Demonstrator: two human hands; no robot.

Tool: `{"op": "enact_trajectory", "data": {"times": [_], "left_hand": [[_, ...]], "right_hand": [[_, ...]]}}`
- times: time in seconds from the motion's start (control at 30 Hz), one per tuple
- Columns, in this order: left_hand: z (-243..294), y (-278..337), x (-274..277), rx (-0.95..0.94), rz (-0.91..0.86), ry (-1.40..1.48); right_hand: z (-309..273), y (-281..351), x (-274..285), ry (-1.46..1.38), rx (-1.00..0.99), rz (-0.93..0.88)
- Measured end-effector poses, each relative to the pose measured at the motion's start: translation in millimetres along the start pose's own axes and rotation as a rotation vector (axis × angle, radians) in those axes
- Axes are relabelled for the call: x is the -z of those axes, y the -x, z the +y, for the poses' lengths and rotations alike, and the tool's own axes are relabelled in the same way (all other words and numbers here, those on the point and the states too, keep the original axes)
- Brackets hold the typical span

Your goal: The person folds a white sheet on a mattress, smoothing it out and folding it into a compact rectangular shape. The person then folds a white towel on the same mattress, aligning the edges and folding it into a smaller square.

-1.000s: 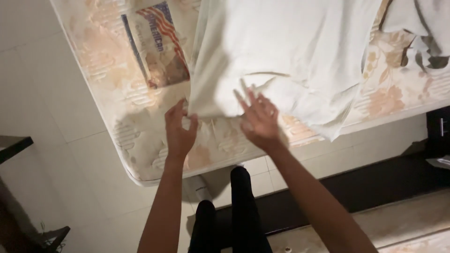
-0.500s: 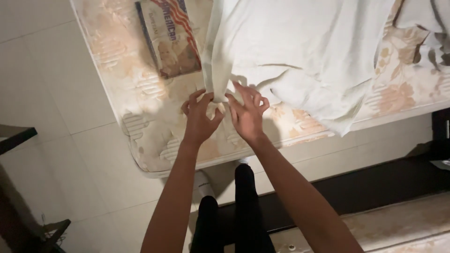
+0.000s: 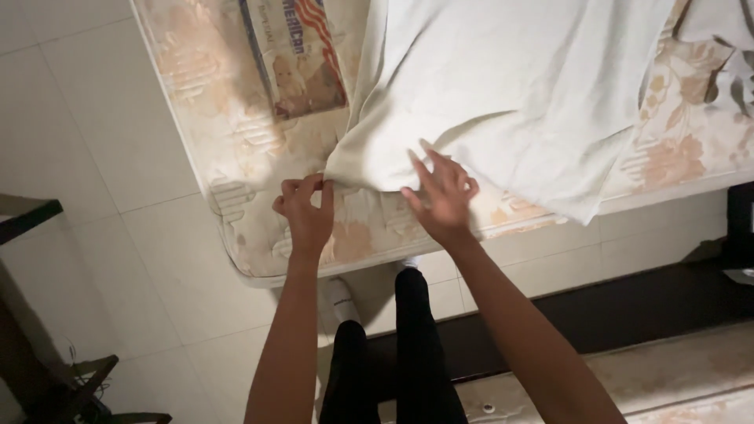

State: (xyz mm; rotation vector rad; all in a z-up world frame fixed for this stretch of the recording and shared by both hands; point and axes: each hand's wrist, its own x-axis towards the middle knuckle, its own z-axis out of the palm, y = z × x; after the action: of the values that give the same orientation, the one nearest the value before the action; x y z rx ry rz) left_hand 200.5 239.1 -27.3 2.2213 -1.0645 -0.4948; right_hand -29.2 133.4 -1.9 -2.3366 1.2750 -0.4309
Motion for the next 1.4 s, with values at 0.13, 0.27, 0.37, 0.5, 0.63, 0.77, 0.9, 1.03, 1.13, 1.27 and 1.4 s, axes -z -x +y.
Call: {"op": "enact_trajectory", "data": {"times": [0.13,0.27,0.37,0.5,0.63,0.77,0.9,1.03,1.13,1.27,1.4], "left_hand": [[-19.1,3.9,-7.8,-0.079,0.011,-0.039],[-28.6,7.8,-6.6,-0.100,-0.097,-0.079],[-35.7,13.1,-8.5,-0.127,-0.096,-0.103],[-17.6,14.4,-2.1,-0.200,-0.039,-0.170],[22.5,-4.3,3.0,-0.387,0.057,-0.279],[53.7,-40.7,-17.6,-0.474,0.033,-0.264],[80.3,-88.0,-51.9,-0.532,-0.004,-0.247],[105.6,-150.7,-83.5,-0.541,-0.042,-0.278],[120.2,-196.0,-106.0,-0.498,-0.186,-0.352],[129.0,-248.2,-135.2,-0.439,-0.143,-0.334],[119.3,-292.4,-168.1,-0.437,-0.082,-0.432]], "right_hand": [[37.3,35.4,-3.5,0.054,-0.022,-0.014],[58.3,58.2,-5.7,0.175,-0.176,-0.105],[83.7,73.3,-3.6,0.150,-0.259,-0.094],[113.6,91.7,12.9,0.151,-0.383,0.024],[133.5,97.2,40.1,0.255,-0.372,0.077],[160.3,70.6,69.0,0.311,-0.322,0.164],[193.3,21.3,97.3,0.314,-0.251,0.236],[236.0,-32.8,116.5,0.310,-0.263,0.265],[271.2,-69.5,125.3,0.319,-0.272,0.246],[312.6,-113.8,129.7,0.304,-0.257,0.235],[349.2,-142.7,128.8,0.336,-0.253,0.245]]}}
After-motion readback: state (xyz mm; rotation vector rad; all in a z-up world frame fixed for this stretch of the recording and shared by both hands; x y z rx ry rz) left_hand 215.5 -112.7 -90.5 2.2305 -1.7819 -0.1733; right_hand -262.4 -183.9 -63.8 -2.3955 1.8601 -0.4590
